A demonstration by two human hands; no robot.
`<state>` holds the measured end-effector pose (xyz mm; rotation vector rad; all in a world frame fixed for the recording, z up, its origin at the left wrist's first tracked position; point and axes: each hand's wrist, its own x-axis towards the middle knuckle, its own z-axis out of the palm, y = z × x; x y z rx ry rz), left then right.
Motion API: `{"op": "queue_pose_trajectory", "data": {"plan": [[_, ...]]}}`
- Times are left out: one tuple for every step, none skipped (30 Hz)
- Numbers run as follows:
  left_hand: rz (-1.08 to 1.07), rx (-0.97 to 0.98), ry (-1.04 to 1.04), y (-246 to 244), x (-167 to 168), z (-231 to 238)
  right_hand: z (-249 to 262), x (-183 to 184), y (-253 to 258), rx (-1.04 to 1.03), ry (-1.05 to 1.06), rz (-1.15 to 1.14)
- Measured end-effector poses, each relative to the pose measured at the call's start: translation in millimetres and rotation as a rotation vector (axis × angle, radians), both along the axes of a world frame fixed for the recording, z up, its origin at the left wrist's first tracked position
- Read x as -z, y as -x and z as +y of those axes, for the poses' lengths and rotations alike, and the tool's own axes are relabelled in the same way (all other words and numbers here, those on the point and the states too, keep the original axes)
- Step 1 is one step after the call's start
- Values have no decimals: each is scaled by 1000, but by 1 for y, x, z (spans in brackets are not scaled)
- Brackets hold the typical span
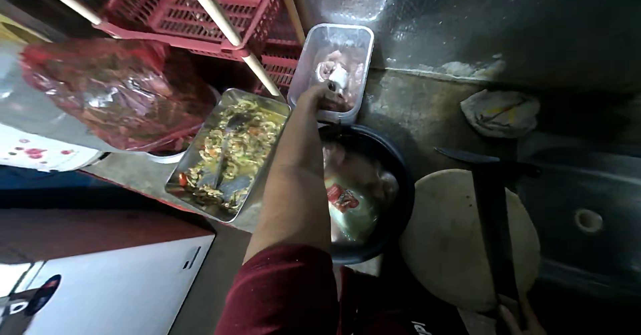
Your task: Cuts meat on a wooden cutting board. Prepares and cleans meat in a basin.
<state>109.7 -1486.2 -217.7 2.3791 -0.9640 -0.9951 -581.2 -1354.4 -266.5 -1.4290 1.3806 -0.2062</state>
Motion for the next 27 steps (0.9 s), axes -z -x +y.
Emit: {"op": "queue_pose_trajectory", "data": {"plan": [[29, -30, 20, 2, -4, 2, -1, 0, -1, 2, 1, -4], [53, -46, 31, 3, -7, 3, -1, -1, -3, 3, -4, 1], [71, -50, 44, 3, -8, 3, -1, -2, -4, 3, -7, 9], [85, -50, 53, 5, -10, 2, -1, -2, -3, 2, -5, 15], [98, -48, 59, 8, -12, 3, -1, -2, -3, 1, 1, 23], [103, -45, 65, 10, -14, 4, 0, -2, -2, -3, 9, 29], [92, -42, 63, 9, -13, 6, 1, -2, -2, -12, 15, 37], [74, -27, 64, 8, -13, 7, 2, -2, -1, -17, 18, 43], [63, -10, 73, 5, -9, 6, 2, -1, -1, -24, 25, 46], [70, 18, 87, 3, -5, 4, 2, 0, 0, -31, 40, 40], [79, 38, 106, 2, -1, 2, 2, 2, 2, -34, 55, 32], [68, 48, 115, 4, 1, -1, 2, 4, 2, -36, 69, 25], [27, 57, 109, 8, -1, -2, 2, 4, 2, -33, 76, 27], [-39, 77, 88, 10, -3, -4, 2, 3, 0, -18, 68, 30], [-127, 106, 51, 9, -3, -6, 3, 1, -1, -2, 70, 34], [-224, 126, 10, 9, -5, -7, 4, 0, -2, 18, 76, 36], [-328, 117, -26, 11, -10, -7, 4, 0, -2, 30, 81, 41], [-427, 63, -29, 14, -19, -8, 3, 1, -1, 35, 75, 40], [-511, -22, -7, 16, -26, -8, 4, 1, -1, 36, 69, 36], [-552, -90, 23, 15, -30, -9, 4, 0, -1, 43, 73, 31], [-554, -121, 35, 13, -30, -7, 4, 0, -1, 47, 76, 26], [-534, -117, 15, 11, -29, -6, 4, 1, -1, 42, 83, 22], [-509, -88, -9, 10, -28, -5, 3, 3, 0, 37, 90, 14], [-467, -51, -9, 9, -29, -7, 2, 4, 1, 28, 90, 7], [-414, -13, 11, 8, -27, -5, 1, 3, 2, 16, 94, 2], [-366, 12, 51, 8, -26, -3, 1, 3, 3, 9, 97, -8], [-335, 24, 92, 9, -29, 0, 1, 4, 4, 11, 96, -17]]}}
